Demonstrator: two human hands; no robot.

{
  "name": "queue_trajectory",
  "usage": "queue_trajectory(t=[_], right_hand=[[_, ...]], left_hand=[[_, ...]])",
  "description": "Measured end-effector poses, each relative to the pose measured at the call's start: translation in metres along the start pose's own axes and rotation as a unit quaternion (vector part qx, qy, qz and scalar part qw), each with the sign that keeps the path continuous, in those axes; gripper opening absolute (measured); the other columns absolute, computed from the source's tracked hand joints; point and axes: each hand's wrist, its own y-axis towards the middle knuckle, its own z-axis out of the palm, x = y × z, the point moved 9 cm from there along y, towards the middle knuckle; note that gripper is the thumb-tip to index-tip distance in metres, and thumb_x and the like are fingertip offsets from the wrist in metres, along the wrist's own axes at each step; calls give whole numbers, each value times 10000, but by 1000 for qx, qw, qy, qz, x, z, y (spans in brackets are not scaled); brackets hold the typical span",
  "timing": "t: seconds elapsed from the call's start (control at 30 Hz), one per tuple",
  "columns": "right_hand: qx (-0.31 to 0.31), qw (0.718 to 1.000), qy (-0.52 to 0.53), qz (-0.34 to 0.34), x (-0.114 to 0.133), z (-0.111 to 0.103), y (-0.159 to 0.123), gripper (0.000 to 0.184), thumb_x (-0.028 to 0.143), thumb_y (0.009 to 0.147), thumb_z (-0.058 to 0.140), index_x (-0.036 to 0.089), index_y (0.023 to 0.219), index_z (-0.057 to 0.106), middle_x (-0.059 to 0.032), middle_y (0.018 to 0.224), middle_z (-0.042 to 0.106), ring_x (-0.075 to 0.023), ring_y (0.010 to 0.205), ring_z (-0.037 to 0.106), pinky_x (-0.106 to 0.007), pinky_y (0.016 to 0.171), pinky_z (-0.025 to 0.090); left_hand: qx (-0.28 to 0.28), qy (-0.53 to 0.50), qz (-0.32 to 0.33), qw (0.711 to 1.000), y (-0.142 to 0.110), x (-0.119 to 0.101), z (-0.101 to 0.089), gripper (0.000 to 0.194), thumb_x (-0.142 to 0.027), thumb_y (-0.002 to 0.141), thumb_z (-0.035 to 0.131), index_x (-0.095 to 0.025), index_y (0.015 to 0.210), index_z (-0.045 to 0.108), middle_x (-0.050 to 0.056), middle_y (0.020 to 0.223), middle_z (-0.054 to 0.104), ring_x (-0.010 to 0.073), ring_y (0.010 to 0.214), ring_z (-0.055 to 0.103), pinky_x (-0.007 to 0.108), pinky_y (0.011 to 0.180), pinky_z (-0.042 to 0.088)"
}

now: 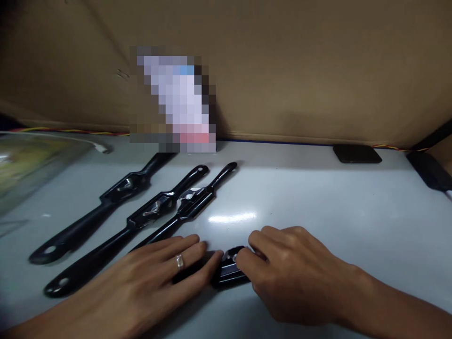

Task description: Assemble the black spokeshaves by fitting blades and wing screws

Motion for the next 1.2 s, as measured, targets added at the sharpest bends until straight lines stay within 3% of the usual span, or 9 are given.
queue_trajectory(t=[0.17,0.33,0.53,0.87,0.93,1.03,1.13,1.2], right_hand=[[-11,1000,13,-20,4,0,2,246,-8,785,433,189,826,575,-5,752,543,-154,607,405,-305,539,316],[-58,997,41,-32,6,-3,4,274,-19,814,392,171,810,590,-1,711,535,-147,585,400,-296,530,329],[-38,999,15,-28,11,1,3,263,-18,828,400,186,806,565,-9,702,547,-152,579,414,-301,531,330],[-15,999,31,24,14,5,3,304,-35,676,422,179,843,560,-12,741,577,-151,582,468,-300,521,341],[1,999,31,13,14,6,3,291,-29,701,433,184,856,557,-12,747,582,-154,581,466,-301,520,337],[1,1000,17,-15,11,1,2,222,2,845,453,191,870,567,-3,740,584,-150,578,465,-303,537,332],[-24,999,7,-22,3,-7,1,168,125,1002,474,192,923,606,9,736,588,-141,569,462,-306,538,318],[-24,999,19,-28,1,-9,0,155,202,1037,496,198,948,623,15,742,594,-138,578,472,-306,537,317]], left_hand=[[-4,1,5,1000,0,-2,-1,304,-32,1032,328,-101,1081,620,45,814,649,181,691,578,310,606,468],[7,-4,3,1000,3,-2,1,311,-40,1033,323,-105,1076,624,44,803,654,178,671,592,309,581,483],[4,18,8,1000,5,-3,-2,324,-39,1035,306,-122,1061,619,43,805,683,173,666,621,307,562,513],[1,7,13,1000,2,-4,0,368,-61,1066,256,-103,1042,621,45,786,677,175,644,617,319,548,497],[5,1,14,1000,3,-4,0,342,-54,1058,285,-111,1049,622,39,786,670,171,646,602,311,554,489],[11,-17,12,1000,4,-3,0,296,-58,1046,341,-130,1074,626,27,798,656,170,670,586,301,578,488],[6,-33,2,999,3,-1,0,285,-77,1048,363,-124,1095,640,35,810,632,179,702,569,305,604,484],[-11,-36,-4,999,1,1,-2,301,-81,1051,360,-118,1107,653,46,820,622,189,742,565,315,647,487]])
